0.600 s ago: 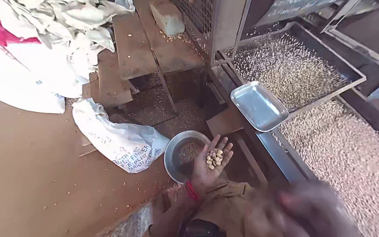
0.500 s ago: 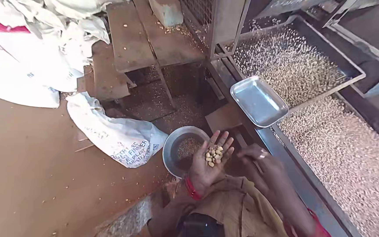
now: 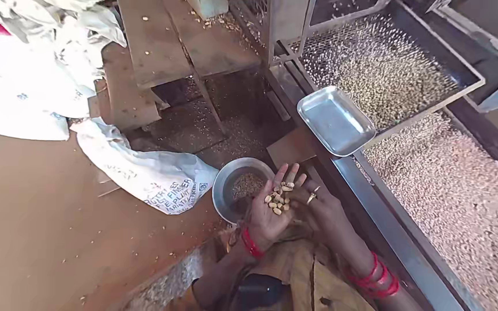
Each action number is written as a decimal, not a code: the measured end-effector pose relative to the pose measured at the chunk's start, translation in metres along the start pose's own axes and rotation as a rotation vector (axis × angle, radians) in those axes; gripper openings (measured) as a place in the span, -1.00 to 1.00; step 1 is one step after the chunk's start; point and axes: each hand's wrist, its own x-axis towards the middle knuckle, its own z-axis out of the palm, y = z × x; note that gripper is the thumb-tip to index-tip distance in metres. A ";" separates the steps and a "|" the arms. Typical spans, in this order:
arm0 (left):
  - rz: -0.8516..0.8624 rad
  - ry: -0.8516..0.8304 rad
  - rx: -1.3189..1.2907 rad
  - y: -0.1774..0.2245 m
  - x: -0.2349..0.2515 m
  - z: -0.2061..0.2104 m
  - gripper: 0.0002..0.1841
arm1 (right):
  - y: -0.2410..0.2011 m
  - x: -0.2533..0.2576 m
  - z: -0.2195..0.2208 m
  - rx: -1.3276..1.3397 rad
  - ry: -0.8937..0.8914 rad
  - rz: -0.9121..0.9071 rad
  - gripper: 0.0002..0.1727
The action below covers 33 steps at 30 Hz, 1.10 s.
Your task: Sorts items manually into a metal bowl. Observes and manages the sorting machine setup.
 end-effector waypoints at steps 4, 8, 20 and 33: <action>0.001 -0.005 -0.015 -0.004 0.003 0.000 -0.42 | 0.001 -0.001 0.004 -0.040 -0.031 0.018 -0.79; -0.029 -0.015 -0.064 -0.006 0.005 0.001 -0.45 | 0.008 0.003 -0.006 -0.073 0.038 0.036 -0.78; -0.048 0.008 0.230 -0.022 0.016 -0.008 -0.35 | -0.009 -0.004 0.012 -0.213 -0.017 -0.011 -0.88; 0.026 0.034 0.121 -0.010 0.018 -0.003 -0.32 | 0.020 -0.005 -0.025 0.958 0.111 0.443 -0.79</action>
